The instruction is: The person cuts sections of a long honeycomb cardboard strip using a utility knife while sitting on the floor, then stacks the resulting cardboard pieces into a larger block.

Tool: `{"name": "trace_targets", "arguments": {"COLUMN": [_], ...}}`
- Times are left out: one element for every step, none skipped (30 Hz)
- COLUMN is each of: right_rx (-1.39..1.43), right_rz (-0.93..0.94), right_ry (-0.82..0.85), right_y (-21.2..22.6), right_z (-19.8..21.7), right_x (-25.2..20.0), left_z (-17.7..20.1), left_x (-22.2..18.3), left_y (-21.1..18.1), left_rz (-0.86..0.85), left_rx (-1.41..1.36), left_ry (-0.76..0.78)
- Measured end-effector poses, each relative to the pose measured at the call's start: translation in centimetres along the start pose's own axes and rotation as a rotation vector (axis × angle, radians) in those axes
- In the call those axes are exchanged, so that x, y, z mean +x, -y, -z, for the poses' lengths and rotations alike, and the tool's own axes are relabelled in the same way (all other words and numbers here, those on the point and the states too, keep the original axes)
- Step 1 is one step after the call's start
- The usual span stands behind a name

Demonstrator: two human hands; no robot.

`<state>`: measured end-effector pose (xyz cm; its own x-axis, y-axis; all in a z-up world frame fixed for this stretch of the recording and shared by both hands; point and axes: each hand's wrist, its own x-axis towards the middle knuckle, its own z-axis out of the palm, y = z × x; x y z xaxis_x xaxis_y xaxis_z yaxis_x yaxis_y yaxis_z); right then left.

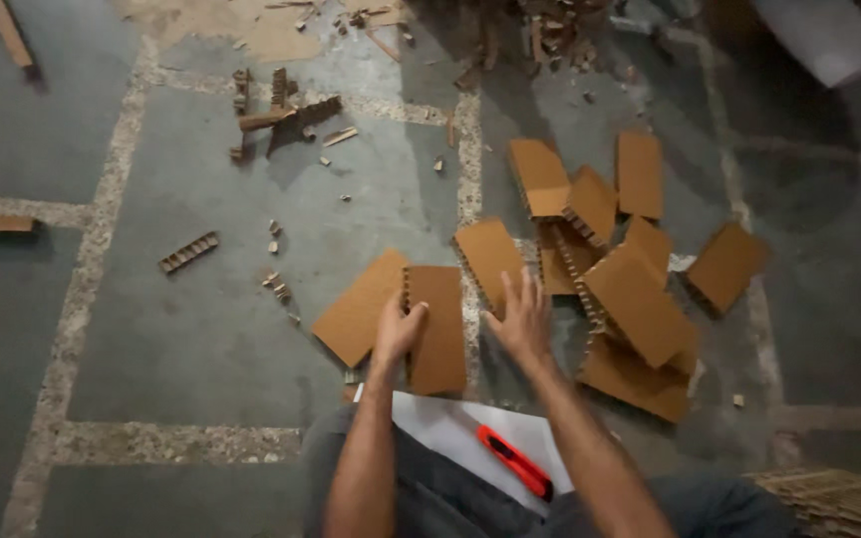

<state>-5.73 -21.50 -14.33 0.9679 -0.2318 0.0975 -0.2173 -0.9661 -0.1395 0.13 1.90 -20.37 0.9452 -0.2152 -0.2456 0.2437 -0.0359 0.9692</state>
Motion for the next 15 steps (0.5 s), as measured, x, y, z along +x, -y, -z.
{"name": "trace_targets", "arguments": {"right_rx": [-0.027,-0.054,-0.027,0.001,0.022,0.211,0.399,0.587,0.893,1.198,1.103,1.007,1.077,1.147,1.06], "right_rz": [-0.04,-0.08,-0.106,-0.131,-0.15,-0.14,-0.137,-0.133,-0.1,-0.065,-0.062,-0.062,-0.096,-0.129,-0.126], "right_ry": [0.075,0.15,0.17,0.191,0.217,0.21,0.201,0.19,0.288,0.385,0.414,0.443,0.527,0.61,0.626], "right_y": [-0.2,-0.4,-1.0,-1.5,-2.2,-2.4,-2.6,-2.9,-2.8,-2.0,-1.1,-0.3,1.0,1.6,1.4], "right_z": [-0.3,-0.7,-1.2,-1.8,-2.5,-3.6,-4.6,-5.2,-5.6,-6.2,-6.4,-6.7,-7.3,-7.6,-7.4], "right_x": [1.1,1.5,1.7,1.6,1.4,1.4,1.3,0.9,-0.3,-1.5,-3.4,-5.2,-6.3,-7.2,-7.8], "left_z": [0.5,1.2,1.6,2.1,2.3,2.6,2.6,2.6,2.1,1.6,1.2,0.6,0.0,-0.8,-1.4], "left_x": [-0.4,-0.8,-1.0,-1.2,-1.6,-2.0,-2.3,-2.6,-2.8,-3.2,-3.7,-3.9,-4.3,-4.8,-5.0], "left_y": [-1.0,-2.2,-3.5,-4.8,-5.8,-6.8,-7.6,-8.4,-9.1,-9.7,-10.2,-10.7,-11.0,-11.1,-11.3], "left_rz": [0.034,0.066,0.093,0.113,0.139,0.164,0.138,0.111,0.085,0.047,0.007,-0.032,-0.093,-0.157,-0.233], "left_rx": [0.153,0.307,0.452,0.41,0.361,0.312,0.35,0.388,0.421,0.35,0.289,0.226,0.346,0.464,0.579], "left_ry": [-0.115,-0.23,-0.352,-0.366,-0.383,-0.399,-0.392,-0.385,-0.369,-0.331,-0.281,-0.231,-0.225,-0.217,-0.209]}}
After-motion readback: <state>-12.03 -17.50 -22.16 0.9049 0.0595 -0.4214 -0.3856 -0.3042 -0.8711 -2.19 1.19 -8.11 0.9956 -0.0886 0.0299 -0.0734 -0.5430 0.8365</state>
